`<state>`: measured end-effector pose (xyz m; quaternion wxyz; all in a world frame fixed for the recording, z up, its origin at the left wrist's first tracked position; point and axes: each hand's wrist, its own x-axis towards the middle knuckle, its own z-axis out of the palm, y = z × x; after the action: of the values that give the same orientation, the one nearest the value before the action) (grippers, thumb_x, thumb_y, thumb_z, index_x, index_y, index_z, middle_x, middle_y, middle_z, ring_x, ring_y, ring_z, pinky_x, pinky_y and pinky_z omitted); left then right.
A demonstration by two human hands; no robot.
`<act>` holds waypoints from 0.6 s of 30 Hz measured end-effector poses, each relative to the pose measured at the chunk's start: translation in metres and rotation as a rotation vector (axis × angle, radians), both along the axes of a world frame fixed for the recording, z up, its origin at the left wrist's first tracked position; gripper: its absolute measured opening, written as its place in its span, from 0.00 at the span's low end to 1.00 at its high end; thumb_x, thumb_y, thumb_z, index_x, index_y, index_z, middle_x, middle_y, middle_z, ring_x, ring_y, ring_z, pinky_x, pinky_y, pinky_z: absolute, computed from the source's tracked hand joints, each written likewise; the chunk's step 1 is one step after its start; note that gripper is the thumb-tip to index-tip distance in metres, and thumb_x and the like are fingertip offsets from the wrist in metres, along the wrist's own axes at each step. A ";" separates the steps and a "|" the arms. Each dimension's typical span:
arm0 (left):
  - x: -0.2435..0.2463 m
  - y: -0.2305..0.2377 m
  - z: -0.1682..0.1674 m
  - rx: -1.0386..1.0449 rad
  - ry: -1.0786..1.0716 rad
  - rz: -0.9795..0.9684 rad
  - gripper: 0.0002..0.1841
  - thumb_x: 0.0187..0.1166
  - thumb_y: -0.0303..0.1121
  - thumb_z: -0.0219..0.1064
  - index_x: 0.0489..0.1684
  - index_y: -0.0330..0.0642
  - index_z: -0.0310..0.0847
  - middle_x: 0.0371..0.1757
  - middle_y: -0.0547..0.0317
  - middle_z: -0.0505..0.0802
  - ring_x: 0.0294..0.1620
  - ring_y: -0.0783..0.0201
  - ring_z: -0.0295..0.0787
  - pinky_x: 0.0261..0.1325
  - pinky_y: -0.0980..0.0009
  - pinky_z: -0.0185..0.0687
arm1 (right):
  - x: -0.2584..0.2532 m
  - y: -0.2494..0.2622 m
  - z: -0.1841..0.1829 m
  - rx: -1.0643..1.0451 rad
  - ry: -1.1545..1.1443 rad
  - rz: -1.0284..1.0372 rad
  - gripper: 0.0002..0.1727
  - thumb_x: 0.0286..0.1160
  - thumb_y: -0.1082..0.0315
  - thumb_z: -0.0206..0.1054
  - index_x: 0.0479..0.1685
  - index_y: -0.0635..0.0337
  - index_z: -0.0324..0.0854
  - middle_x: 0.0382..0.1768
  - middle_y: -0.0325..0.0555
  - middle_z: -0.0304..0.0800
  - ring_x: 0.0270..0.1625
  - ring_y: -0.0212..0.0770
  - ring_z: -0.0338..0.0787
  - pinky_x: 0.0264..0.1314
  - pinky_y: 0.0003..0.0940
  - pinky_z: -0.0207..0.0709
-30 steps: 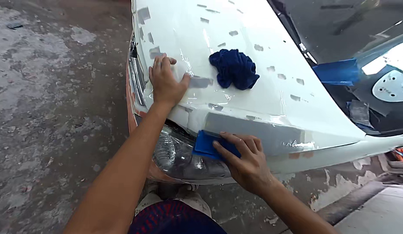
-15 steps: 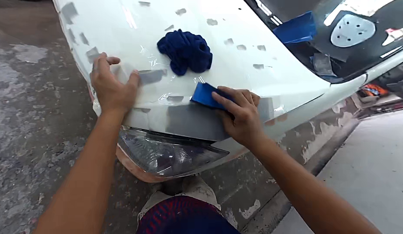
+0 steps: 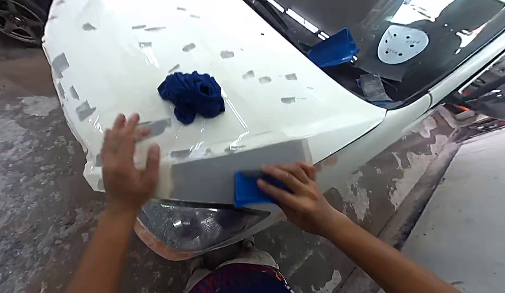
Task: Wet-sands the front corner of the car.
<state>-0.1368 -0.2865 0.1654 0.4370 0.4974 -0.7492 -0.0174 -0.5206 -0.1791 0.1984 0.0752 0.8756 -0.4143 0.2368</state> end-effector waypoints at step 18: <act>-0.163 0.172 -0.033 0.216 -0.441 -0.040 0.54 0.74 0.80 0.34 0.96 0.50 0.49 0.97 0.59 0.54 0.98 0.48 0.32 0.89 0.28 0.18 | -0.080 -0.037 0.018 0.020 -0.143 -0.182 0.24 0.80 0.59 0.65 0.75 0.42 0.84 0.78 0.47 0.79 0.74 0.52 0.79 0.70 0.60 0.70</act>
<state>-0.2997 -0.1141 0.1325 0.2067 0.5183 -0.8298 0.0028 -0.6003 -0.2158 0.2163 0.0578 0.8159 -0.4988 0.2866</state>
